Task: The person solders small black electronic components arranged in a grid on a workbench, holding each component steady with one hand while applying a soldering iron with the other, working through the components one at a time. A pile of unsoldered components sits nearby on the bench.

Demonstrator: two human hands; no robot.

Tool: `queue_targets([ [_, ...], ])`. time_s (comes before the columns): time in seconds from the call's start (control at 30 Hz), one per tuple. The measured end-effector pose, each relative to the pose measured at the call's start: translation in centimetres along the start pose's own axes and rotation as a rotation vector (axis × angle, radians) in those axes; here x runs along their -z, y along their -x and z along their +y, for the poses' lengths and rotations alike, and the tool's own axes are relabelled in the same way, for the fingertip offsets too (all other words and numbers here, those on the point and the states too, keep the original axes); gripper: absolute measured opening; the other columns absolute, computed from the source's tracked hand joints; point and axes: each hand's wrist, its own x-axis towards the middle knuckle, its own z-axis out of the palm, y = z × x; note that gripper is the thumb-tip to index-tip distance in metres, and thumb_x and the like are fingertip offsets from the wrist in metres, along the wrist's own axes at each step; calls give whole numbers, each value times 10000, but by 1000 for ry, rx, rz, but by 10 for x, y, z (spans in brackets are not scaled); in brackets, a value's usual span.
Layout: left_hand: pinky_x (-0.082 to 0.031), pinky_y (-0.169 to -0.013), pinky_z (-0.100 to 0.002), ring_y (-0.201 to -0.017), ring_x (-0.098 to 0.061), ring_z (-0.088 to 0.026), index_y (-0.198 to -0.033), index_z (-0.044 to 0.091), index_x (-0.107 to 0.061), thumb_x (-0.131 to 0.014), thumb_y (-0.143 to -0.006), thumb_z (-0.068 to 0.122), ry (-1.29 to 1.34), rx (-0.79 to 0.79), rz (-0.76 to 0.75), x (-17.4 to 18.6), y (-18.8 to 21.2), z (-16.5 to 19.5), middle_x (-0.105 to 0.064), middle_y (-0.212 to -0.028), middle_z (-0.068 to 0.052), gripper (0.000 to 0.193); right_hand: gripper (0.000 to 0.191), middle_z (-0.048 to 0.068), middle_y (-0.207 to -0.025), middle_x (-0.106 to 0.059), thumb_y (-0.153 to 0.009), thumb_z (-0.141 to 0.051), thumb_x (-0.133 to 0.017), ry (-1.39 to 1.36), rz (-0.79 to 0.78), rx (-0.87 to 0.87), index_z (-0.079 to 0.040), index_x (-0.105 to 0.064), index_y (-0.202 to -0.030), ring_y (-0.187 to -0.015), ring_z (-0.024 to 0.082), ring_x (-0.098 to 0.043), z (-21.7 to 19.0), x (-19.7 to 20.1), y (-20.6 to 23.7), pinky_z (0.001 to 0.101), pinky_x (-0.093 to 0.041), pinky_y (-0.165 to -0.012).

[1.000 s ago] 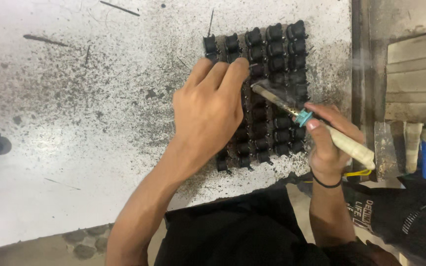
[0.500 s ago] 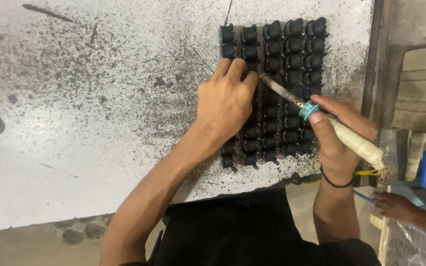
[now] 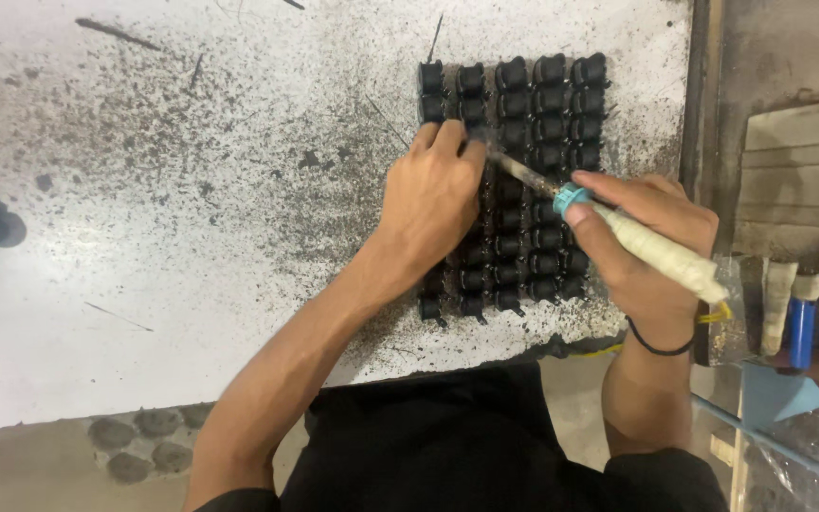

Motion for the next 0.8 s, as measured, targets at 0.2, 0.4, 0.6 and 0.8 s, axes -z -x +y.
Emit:
queue_targets([
  [0.2, -581, -661, -454, -895, -637, -310, -1110, 25, -688, -653, -870, -23, 94, 103, -27, 18, -9, 5, -677, -975, -107, 247, 232, 155, -1131, -745, -1034, -105, -724, -348, 272, -133, 76, -730, -1177, -1010, 185, -696, 30, -16, 16, 265, -555, -951],
  [0.4, -568, -575, -428, -923, -622, -297, -996, 60, -725, -664, -736, -54, -23, 100, 96, -6, -18, -21, -611, -1039, -139, 291, 290, 128, -1037, -726, -1021, -150, -718, -245, 188, -110, 79, -734, -1199, -917, 156, -653, 49, -21, 4, 247, -511, -854],
  [0.6, -591, -616, -420, -994, -615, -300, -897, 53, -718, -694, -716, -16, 15, 79, 53, -23, -9, -28, -593, -1017, -98, 195, 268, 113, -1015, -714, -1021, -138, -726, -231, 131, -125, 76, -737, -1182, -894, 134, -635, 44, -25, -3, 233, -491, -820],
  [0.8, -601, -635, -415, -988, -615, -308, -910, 28, -719, -706, -717, 1, 12, 32, 61, -26, -10, -29, -598, -1026, -122, 195, 209, 125, -1047, -729, -1026, -52, -758, -209, 56, -85, 54, -733, -1204, -921, 136, -656, 35, -23, -13, 222, -497, -842],
])
